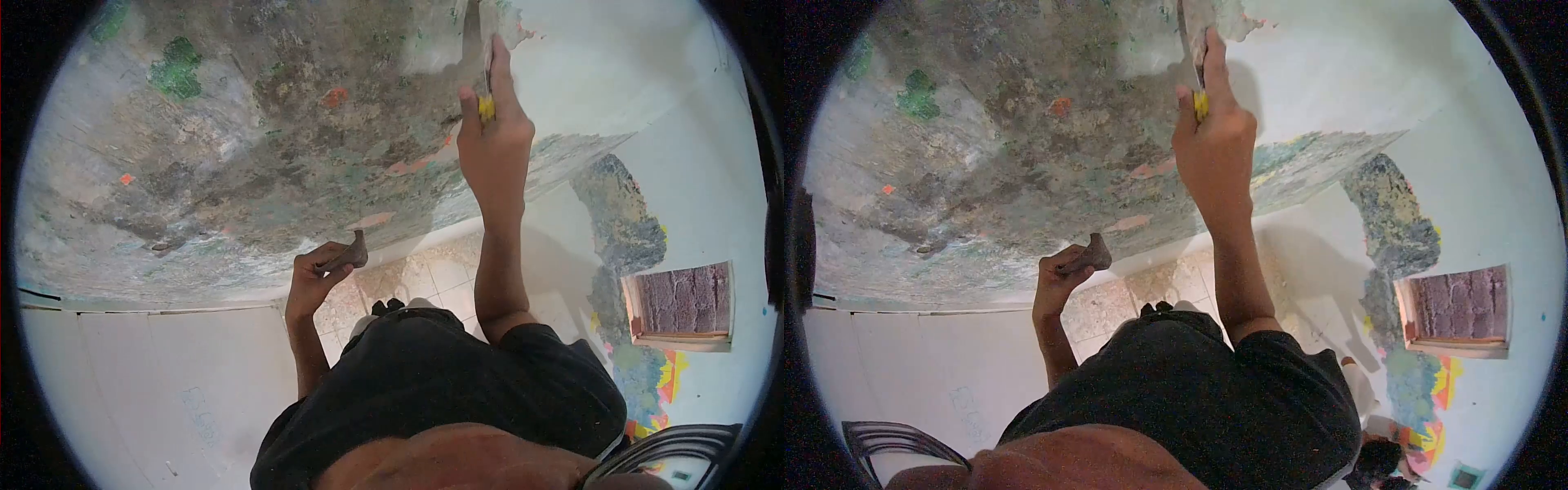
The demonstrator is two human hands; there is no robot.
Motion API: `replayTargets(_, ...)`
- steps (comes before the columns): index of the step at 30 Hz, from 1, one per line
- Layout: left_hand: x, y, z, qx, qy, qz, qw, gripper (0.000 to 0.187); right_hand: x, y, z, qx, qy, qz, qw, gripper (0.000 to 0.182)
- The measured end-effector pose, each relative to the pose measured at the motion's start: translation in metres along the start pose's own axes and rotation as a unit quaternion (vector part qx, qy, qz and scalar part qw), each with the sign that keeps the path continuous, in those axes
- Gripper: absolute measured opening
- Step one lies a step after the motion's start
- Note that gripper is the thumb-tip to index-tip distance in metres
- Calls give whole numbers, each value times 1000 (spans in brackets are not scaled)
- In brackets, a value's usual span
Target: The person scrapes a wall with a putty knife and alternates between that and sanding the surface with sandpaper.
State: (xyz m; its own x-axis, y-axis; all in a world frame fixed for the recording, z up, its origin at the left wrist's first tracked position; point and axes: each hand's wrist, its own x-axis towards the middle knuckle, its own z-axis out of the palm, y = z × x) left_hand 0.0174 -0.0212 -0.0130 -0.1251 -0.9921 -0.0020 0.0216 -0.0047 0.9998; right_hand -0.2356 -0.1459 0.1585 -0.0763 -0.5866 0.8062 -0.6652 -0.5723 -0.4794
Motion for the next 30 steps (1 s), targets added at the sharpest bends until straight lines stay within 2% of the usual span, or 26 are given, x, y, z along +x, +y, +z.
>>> replayTargets(2,2,6,0,4,2,-5,1000,23,-2,2,-4,21,-4,15,1000,54)
replayTargets(4,2,11,1,21,4,-24,999,24,4,2,-1,25,25,-25,999,54)
replayTargets(6,3,10,0,11,-2,-3,1000,23,3,0,-3,32,18,-8,999,54)
replayTargets(8,4,11,0,-2,0,4,1000,23,-4,-3,-5,43,-26,61,997,53)
replayTargets(11,0,10,1,-3,5,-12,1000,24,6,-3,-9,41,10,-10,999,53)
replayTargets(14,-2,5,0,12,-5,-6,1000,25,-7,-1,1,13,-1,38,999,53)
replayTargets(15,-1,7,-1,7,-10,-1,1000,25,-2,1,4,2,39,-28,999,53)
replayTargets(18,-1,6,-2,0,-12,10,1000,26,10,-3,1,48,44,40,997,53)
replayTargets(22,-3,5,-6,-19,-6,30,999,25,5,1,-2,43,26,22,998,53)
replayTargets(25,-2,9,-4,18,14,-11,1000,23,11,5,-1,57,60,-8,997,54)
replayTargets(28,-7,13,-1,10,26,-13,1000,22,-1,2,-5,96,6,72,993,54)
replayTargets(30,-2,10,0,5,19,4,1000,22,13,7,-7,112,12,47,993,54)
